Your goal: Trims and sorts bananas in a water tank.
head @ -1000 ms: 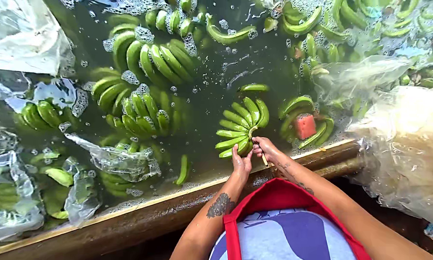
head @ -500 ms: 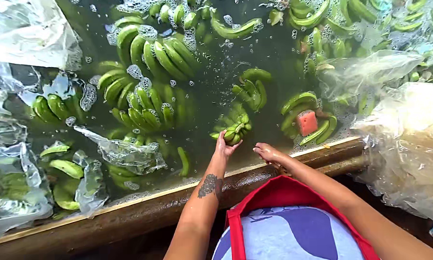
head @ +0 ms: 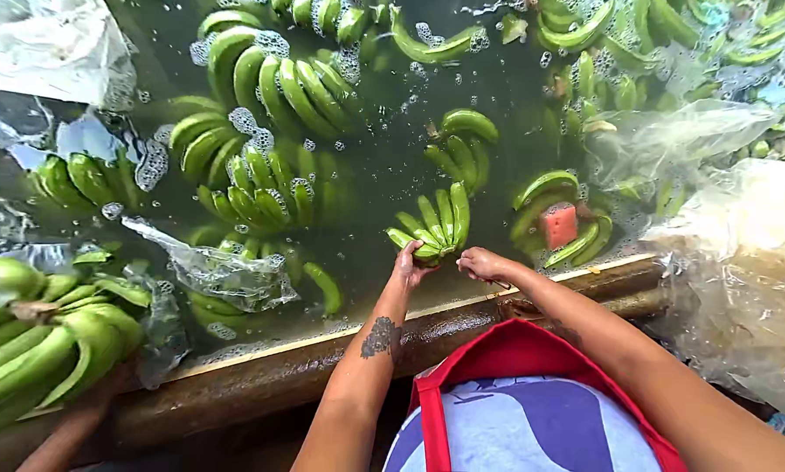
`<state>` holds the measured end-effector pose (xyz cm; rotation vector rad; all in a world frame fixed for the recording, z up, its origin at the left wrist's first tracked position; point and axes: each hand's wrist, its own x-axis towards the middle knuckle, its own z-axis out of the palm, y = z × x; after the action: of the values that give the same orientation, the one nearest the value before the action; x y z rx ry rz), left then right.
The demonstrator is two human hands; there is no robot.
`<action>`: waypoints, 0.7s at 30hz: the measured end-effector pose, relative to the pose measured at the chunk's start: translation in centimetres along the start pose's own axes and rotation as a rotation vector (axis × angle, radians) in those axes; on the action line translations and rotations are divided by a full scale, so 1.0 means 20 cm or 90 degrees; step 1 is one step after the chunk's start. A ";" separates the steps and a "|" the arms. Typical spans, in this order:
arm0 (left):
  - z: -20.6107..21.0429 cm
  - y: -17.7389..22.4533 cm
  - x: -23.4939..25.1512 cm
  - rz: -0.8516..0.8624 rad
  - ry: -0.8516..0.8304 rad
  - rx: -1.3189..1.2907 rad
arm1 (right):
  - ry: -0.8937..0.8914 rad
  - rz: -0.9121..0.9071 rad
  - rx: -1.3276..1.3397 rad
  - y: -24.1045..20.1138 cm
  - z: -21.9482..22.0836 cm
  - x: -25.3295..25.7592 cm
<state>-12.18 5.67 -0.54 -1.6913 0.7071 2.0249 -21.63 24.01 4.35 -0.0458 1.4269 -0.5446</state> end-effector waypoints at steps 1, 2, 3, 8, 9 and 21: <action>0.01 0.00 0.00 -0.008 0.019 0.001 | 0.028 -0.022 0.016 0.03 0.04 0.04; 0.01 0.00 0.02 -0.007 0.049 -0.004 | 0.063 -0.050 0.023 0.06 0.08 0.08; 0.01 -0.01 0.04 0.014 0.087 -0.009 | 0.097 -0.083 0.005 0.07 0.13 0.10; -0.24 -0.09 0.16 0.183 0.276 0.098 | 0.325 -0.362 -0.060 -0.08 0.07 -0.30; -0.27 -0.09 0.14 0.190 0.317 0.132 | 0.388 -0.354 -0.042 -0.04 -0.04 -0.31; 0.09 -0.09 0.20 0.019 0.212 -0.034 | 0.516 -0.105 0.345 -0.20 -0.57 0.28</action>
<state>-13.17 8.18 -4.37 -2.0885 0.7940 1.8131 -33.36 21.64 -1.31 0.5492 2.0100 -1.1558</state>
